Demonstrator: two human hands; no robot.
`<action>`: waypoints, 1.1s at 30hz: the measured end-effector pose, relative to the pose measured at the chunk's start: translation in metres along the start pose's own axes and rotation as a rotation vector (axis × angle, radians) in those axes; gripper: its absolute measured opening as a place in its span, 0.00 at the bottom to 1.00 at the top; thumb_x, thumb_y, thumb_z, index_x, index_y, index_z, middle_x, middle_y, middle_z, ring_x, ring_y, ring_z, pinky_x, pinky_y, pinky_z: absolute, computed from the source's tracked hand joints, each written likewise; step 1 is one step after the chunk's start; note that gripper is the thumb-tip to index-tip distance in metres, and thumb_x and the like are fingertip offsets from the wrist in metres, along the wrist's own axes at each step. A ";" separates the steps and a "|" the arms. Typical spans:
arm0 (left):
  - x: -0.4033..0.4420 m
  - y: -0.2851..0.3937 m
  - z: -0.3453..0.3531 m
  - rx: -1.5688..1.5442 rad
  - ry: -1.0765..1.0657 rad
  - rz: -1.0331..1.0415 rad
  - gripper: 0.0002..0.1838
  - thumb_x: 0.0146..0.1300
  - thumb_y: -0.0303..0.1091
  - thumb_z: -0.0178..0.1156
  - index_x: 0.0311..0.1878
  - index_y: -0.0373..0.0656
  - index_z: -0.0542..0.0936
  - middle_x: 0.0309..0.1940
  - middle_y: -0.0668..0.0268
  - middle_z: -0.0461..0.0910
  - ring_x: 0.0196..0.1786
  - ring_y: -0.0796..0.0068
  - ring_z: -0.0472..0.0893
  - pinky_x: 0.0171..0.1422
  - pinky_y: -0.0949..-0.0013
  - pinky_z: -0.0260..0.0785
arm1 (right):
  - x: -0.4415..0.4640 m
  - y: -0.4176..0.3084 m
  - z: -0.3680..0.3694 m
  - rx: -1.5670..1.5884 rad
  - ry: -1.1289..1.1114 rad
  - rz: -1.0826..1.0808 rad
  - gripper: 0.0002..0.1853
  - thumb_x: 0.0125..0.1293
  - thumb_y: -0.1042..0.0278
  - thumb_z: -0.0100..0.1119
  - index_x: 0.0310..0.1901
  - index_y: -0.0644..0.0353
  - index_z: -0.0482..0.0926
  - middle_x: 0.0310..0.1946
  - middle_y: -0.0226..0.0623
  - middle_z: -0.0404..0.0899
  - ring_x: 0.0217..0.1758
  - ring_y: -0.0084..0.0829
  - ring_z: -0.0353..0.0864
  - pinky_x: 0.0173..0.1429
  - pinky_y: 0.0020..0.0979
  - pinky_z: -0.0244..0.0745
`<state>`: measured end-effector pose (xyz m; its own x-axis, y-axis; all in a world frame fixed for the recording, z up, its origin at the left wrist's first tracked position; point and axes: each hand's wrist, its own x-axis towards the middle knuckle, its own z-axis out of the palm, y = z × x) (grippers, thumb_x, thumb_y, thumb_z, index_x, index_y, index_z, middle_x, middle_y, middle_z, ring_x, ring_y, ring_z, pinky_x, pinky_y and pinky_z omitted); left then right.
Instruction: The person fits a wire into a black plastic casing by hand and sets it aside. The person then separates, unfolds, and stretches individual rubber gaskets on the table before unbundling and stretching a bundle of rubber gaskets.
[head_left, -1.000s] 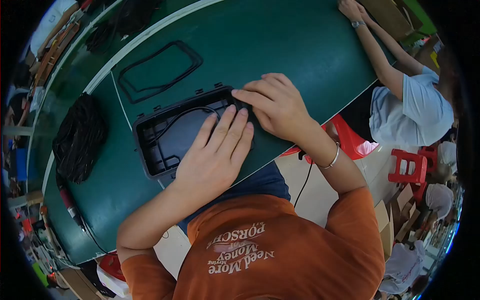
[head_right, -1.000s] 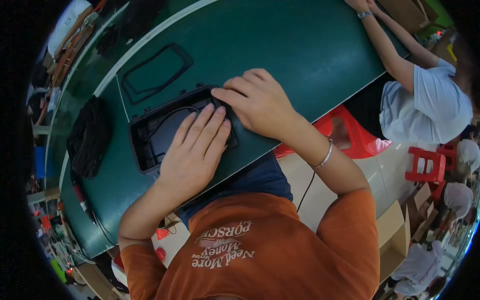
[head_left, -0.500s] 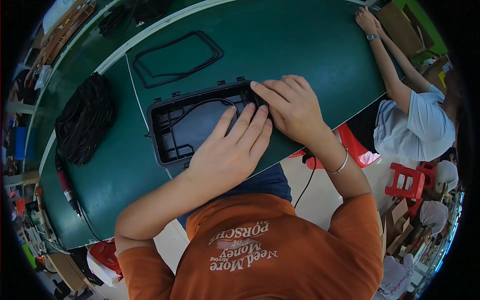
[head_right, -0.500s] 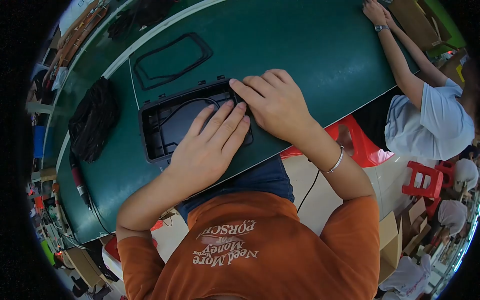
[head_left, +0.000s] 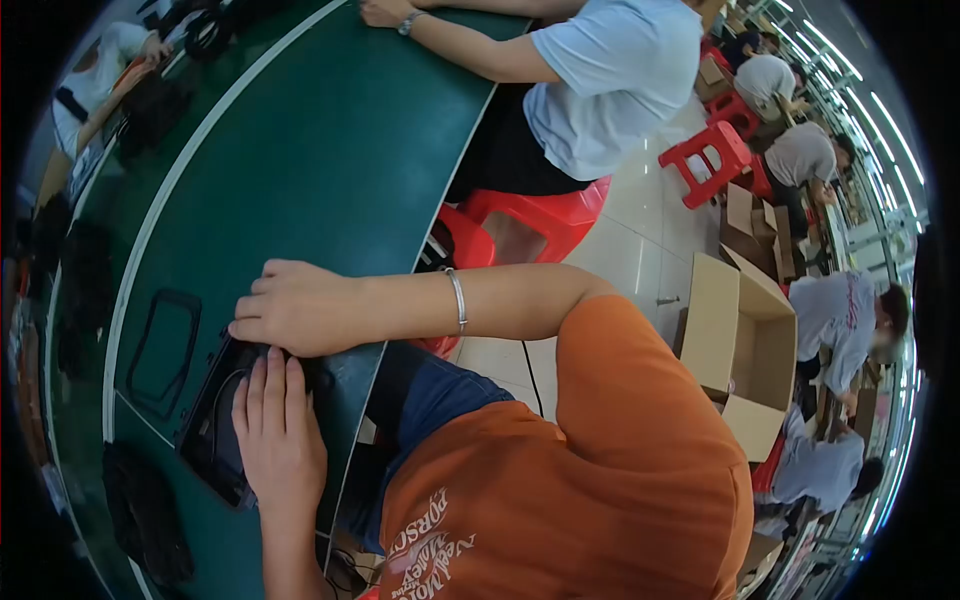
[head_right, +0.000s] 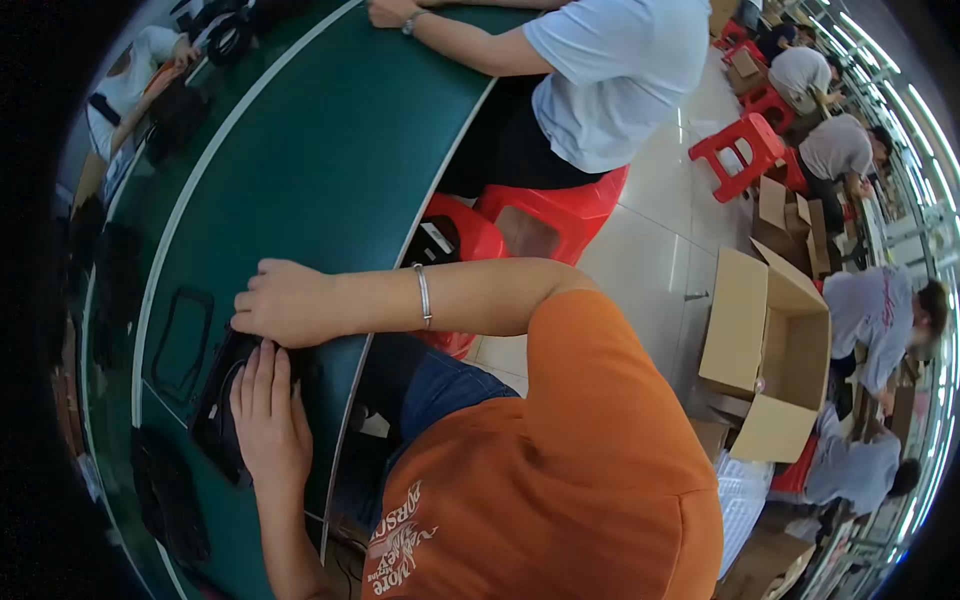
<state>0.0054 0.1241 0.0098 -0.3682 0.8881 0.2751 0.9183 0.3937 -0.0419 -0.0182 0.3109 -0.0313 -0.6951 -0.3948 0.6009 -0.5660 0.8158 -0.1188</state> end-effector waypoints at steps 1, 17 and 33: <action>-0.002 -0.002 0.002 -0.016 0.030 0.016 0.20 0.60 0.23 0.53 0.58 0.35 0.71 0.59 0.54 0.70 0.61 0.53 0.69 0.65 0.53 0.59 | 0.000 0.000 0.000 0.018 -0.058 0.018 0.12 0.54 0.63 0.56 0.42 0.51 0.79 0.38 0.29 0.77 0.41 0.31 0.78 0.46 0.33 0.66; -0.006 -0.002 -0.001 -0.058 0.058 0.073 0.15 0.62 0.22 0.51 0.53 0.34 0.74 0.55 0.53 0.74 0.58 0.51 0.72 0.62 0.52 0.62 | -0.005 0.001 0.011 0.055 -0.005 0.024 0.19 0.58 0.65 0.54 0.52 0.49 0.75 0.47 0.33 0.76 0.43 0.34 0.78 0.45 0.36 0.68; -0.066 -0.083 -0.020 -0.545 0.353 -0.483 0.15 0.62 0.23 0.52 0.53 0.37 0.77 0.55 0.55 0.75 0.61 0.61 0.72 0.65 0.64 0.60 | 0.033 0.029 0.002 0.994 -0.281 0.479 0.11 0.63 0.64 0.59 0.42 0.62 0.79 0.36 0.32 0.80 0.40 0.21 0.77 0.46 0.23 0.72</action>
<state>-0.0435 0.0286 0.0147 -0.7582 0.4863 0.4343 0.6451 0.4627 0.6080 -0.0587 0.3208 -0.0162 -0.9385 -0.3151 0.1414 -0.2291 0.2615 -0.9376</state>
